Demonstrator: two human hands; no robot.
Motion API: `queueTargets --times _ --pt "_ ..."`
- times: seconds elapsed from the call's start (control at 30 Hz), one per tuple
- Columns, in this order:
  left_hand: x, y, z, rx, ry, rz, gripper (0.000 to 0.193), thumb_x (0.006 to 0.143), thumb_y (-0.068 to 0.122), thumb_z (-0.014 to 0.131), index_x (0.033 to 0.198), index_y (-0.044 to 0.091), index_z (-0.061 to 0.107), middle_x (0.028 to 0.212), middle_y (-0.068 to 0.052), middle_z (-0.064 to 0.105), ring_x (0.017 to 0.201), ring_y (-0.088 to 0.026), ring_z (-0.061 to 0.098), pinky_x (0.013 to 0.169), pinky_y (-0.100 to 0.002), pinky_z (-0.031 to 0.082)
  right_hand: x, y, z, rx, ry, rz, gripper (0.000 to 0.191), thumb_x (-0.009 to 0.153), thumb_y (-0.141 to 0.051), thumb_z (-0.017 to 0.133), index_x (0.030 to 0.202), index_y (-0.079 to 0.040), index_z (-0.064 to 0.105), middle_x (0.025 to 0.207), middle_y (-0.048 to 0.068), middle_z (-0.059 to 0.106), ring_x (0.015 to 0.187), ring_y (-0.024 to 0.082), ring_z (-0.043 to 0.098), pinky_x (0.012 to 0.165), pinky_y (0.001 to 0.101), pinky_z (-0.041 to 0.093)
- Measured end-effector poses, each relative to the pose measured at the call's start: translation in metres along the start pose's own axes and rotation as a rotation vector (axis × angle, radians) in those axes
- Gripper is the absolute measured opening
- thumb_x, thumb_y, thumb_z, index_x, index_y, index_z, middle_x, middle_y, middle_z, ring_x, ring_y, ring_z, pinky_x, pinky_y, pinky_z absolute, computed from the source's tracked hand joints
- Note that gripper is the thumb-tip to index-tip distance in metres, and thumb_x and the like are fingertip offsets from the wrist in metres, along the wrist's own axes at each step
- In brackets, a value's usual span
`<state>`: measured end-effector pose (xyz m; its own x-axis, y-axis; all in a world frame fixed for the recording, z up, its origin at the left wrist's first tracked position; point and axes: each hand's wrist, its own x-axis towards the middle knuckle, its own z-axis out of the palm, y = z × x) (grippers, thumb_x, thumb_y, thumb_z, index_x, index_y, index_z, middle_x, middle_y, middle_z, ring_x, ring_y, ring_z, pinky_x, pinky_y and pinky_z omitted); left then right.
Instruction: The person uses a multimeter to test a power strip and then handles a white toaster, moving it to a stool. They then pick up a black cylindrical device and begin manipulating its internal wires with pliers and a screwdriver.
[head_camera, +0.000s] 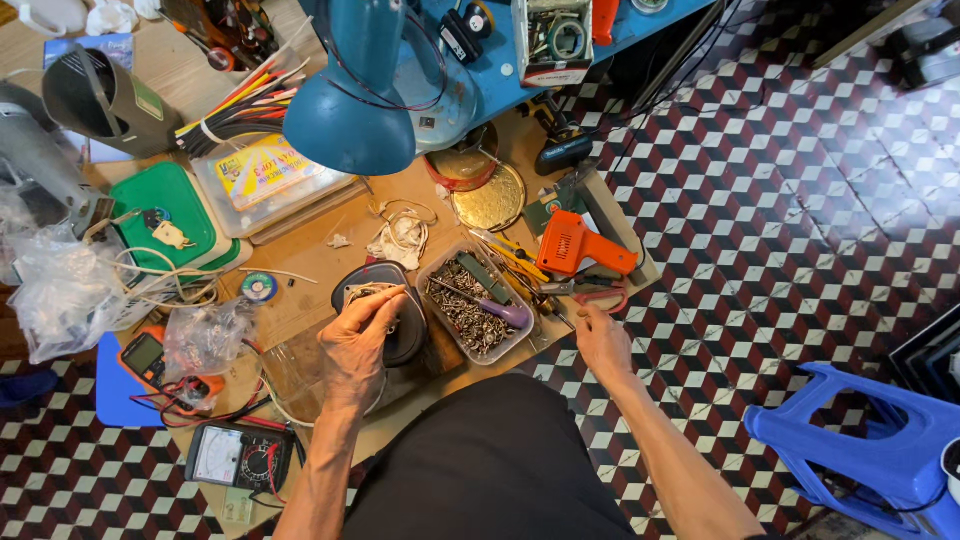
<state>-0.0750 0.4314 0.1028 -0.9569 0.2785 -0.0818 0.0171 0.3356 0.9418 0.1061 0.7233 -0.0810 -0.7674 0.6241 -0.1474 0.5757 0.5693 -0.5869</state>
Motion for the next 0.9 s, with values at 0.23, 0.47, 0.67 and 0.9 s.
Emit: queueTargets --times 0.23,0.47,0.67,0.9 --pt "0.0 -0.021 0.011 0.091 0.074 0.041 0.026 0.101 0.011 0.066 0.125 0.006 0.074 0.109 -0.004 0.076 0.096 -0.007 0.068 0.085 -0.022 0.054 0.02 0.007 0.044 0.015 0.042 -0.278 0.028 0.088 -0.01 0.064 0.116 -0.005 0.066 0.11 0.019 0.069 0.105 0.041 0.063 0.091 0.0492 0.05" --pt "0.009 -0.041 0.014 -0.154 0.116 -0.111 0.031 0.101 0.012 0.064 0.131 0.006 0.071 0.102 -0.007 0.075 0.086 -0.009 0.071 0.077 -0.024 0.06 0.065 -0.043 0.066 0.164 -0.029 -0.373 0.038 0.09 -0.004 0.055 0.127 0.0 0.062 0.117 0.023 0.068 0.113 0.043 0.062 0.098 0.0477 0.051" --pt "0.021 -0.041 0.012 -0.227 0.18 -0.144 0.024 0.095 0.01 0.069 0.118 0.002 0.065 0.094 -0.007 0.077 0.082 -0.011 0.073 0.074 -0.024 0.06 0.094 -0.04 0.089 0.101 -0.407 -0.024 0.043 0.099 -0.021 0.053 0.137 -0.004 0.061 0.131 0.024 0.065 0.122 0.042 0.059 0.104 0.0473 0.045" --pt "0.022 -0.045 0.0 -0.261 0.154 -0.184 0.012 0.097 0.008 0.07 0.106 0.0 0.071 0.096 -0.006 0.076 0.083 -0.011 0.072 0.077 -0.025 0.06 0.061 -0.058 0.099 0.606 -0.396 0.057 0.054 0.104 -0.035 0.054 0.146 -0.002 0.051 0.147 0.02 0.056 0.138 0.033 0.052 0.114 0.0397 0.037"
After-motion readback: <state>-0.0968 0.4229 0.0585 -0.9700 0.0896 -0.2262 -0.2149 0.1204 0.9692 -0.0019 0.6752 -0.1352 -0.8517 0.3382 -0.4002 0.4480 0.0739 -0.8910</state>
